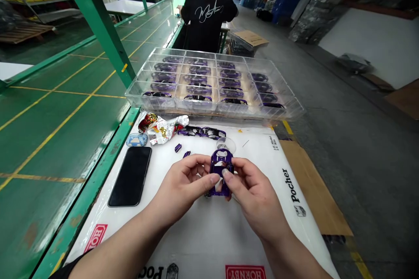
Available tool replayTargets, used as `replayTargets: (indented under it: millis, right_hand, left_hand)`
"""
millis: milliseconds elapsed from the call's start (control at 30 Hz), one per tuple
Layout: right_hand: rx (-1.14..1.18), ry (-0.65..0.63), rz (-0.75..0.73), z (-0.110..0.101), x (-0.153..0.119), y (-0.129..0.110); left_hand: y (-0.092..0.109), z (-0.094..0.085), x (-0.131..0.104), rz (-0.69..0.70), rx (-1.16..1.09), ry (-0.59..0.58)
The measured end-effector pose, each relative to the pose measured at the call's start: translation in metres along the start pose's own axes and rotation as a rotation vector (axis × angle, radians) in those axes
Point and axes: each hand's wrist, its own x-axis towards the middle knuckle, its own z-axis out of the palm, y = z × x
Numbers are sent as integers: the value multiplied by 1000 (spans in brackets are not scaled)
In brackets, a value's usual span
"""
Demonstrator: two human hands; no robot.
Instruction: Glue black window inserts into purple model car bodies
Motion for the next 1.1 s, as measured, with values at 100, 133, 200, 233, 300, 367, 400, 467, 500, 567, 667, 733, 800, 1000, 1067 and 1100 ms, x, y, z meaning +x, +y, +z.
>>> replayTargets:
  millis: [100,133,200,233,300,367,400,467,500,567,667,733,800,1000,1067,1100]
  right_hand:
    - [-1,-8,-56,0,-5,-3]
    - [-10,-12,-77,0,-6,-3]
    - [-29,-18,-104,0,-8,-4]
    - [-31,-22,-109,0,-8,-4]
    - [-17,-29,-112,-1,-8,-4]
    - [5,-36,-100,-3,-8,-4]
    - [14,-38,-91,-3,-8,-4]
    - [30,-47,-62,-4,-7,-5]
    - [35,-50,-47,-5,-7,-5]
    - [42,-51,-28,-5,-7,-5]
    - [47,-53,-14,-5,-6,-4]
    - [60,-53,4,-5,-5,-3]
    - [87,-53,25,-6,-4,-1]
    - [166,-53,61,-8,-4,5]
    - [174,-52,67,-8,-4,6]
    - [176,-52,72,-9,-4,6]
  left_hand:
    - [2,1,-2,45,27,13]
    - [3,1,-2,64,36,15]
    - [3,1,-3,93,52,6]
    - [3,0,-4,105,63,-2]
    - [2,-2,-5,127,98,-8]
    - [0,-4,-6,144,133,-7]
    - [0,-5,-6,148,143,-11]
    - [0,-7,-6,151,149,-23]
    - [1,-7,-7,156,157,-25]
    - [2,-8,-7,167,197,-14]
    - [5,-8,-7,193,296,10]
    - [5,-8,-7,209,347,15]
    - [5,-8,-6,217,375,11]
    - [9,-8,-6,273,468,-20]
    - [12,-8,-6,306,529,-33]
    - [14,-8,-6,317,559,-42]
